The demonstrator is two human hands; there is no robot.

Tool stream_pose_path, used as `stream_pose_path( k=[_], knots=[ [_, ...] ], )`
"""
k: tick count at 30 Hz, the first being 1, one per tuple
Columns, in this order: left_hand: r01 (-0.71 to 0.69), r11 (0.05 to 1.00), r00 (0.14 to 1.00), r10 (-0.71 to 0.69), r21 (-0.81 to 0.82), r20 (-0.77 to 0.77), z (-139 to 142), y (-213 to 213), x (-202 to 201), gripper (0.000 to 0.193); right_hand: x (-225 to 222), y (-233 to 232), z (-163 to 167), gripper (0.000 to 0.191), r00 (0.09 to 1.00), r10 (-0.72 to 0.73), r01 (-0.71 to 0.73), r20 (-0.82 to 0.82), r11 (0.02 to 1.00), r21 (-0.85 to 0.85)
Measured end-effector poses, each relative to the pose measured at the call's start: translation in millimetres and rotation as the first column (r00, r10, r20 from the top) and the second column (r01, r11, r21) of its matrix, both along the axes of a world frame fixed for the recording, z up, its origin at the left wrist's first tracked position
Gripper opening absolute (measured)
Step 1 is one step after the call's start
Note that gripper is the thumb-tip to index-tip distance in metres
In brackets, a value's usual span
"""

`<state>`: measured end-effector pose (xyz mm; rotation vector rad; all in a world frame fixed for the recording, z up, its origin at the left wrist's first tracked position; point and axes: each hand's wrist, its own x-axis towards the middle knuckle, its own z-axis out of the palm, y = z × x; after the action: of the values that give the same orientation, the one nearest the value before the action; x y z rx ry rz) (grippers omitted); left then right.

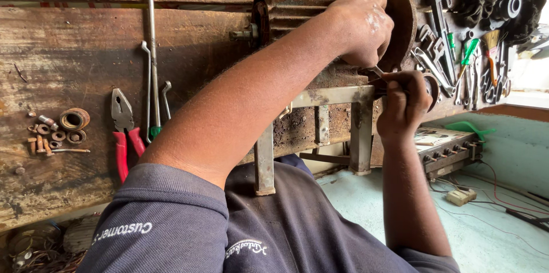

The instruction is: The person works at a cluttered workbench to disassemble a rusted electric motor mounted on a metal stand. They pry at the motor housing with a chisel-like bar, tap it with a hammer, and use a wrench on the end cover to loosen and separate the rusted parts.

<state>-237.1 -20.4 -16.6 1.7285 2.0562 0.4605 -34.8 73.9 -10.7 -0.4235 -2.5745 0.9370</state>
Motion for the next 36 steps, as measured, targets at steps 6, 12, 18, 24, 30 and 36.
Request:
stream_pose_path(
  k=[6,12,18,24,30,36],
  knots=[
    [-0.015,1.000,1.000,0.015,0.023,0.008,-3.0,0.2,0.9,0.026,7.1,-8.1,-13.6,0.016,0.994,0.038,-0.044,-0.107,0.997,-0.062],
    [-0.008,0.999,0.999,0.007,0.033,0.034,-1.4,-2.5,-0.9,0.027,8.2,-10.8,-9.5,0.014,1.000,0.005,-0.003,-0.027,0.998,0.063],
    [-0.016,0.999,0.999,0.015,0.040,0.030,-1.4,-2.8,-1.1,0.025,-19.5,4.0,24.2,0.014,0.975,0.076,-0.074,0.208,0.997,-0.019],
    [-0.019,0.999,1.000,0.019,0.031,0.015,-3.7,1.1,-2.1,0.036,-55.5,33.1,39.2,0.014,0.906,0.150,-0.051,0.395,0.967,-0.249],
    [-0.047,0.998,0.996,0.044,0.031,0.077,-9.7,4.8,-10.6,0.029,-92.4,52.8,50.0,0.018,0.800,0.212,-0.024,0.562,0.946,-0.323],
    [-0.155,0.986,0.978,0.146,0.056,0.151,-15.5,18.5,-14.4,0.049,-105.2,45.9,55.4,0.022,0.756,0.146,0.061,0.638,0.954,-0.292]
  ],
)
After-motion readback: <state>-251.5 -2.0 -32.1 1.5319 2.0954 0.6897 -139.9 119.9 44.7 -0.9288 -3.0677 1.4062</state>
